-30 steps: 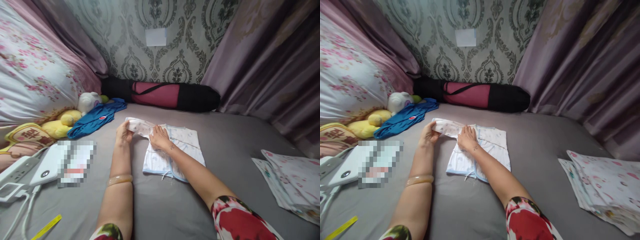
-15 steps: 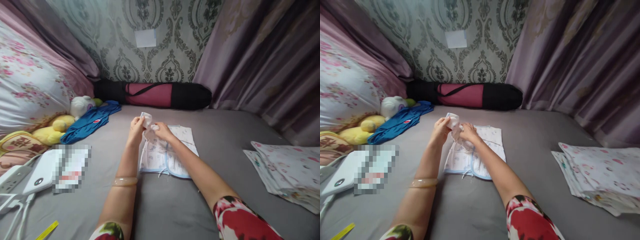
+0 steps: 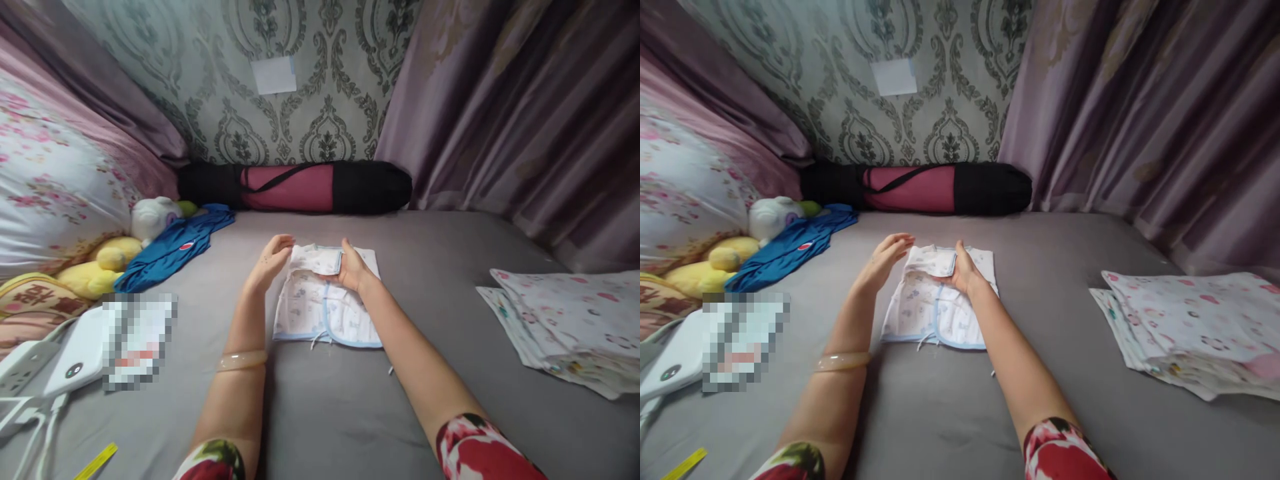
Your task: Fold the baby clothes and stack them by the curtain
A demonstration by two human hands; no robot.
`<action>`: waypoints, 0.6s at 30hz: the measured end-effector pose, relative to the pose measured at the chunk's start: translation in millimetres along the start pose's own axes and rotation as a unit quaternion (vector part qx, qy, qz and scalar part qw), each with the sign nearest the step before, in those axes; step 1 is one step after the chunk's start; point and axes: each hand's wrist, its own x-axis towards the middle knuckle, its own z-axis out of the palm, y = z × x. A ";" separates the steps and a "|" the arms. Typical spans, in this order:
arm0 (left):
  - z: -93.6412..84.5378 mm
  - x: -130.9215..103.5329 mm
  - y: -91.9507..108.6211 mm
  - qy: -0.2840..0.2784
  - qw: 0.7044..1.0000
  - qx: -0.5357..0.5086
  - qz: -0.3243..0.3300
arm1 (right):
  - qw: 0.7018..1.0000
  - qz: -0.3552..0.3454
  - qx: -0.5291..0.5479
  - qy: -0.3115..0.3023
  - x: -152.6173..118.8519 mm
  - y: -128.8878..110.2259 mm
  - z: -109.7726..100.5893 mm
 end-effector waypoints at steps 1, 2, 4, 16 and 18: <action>-7.4 -0.9 -3.5 -0.021 0.999 0.033 0.001 | 1.000 -0.009 -0.004 -0.002 1.8 1.2 -1.6; -13.4 -2.3 -6.1 -0.050 0.997 0.063 -0.002 | 1.000 -0.025 -0.012 -0.001 3.7 2.6 -3.0; -19.6 -5.8 -8.2 -0.100 0.984 0.146 -0.025 | 0.997 -0.067 -0.045 0.016 7.2 5.9 -4.9; 3.2 -8.7 -17.3 -0.142 0.929 0.335 -0.064 | 0.734 -0.189 -0.607 0.238 6.1 3.3 -17.0; 3.1 -10.0 -16.5 -0.137 0.930 0.331 -0.076 | 0.703 -0.180 -0.643 0.245 2.4 5.3 -15.1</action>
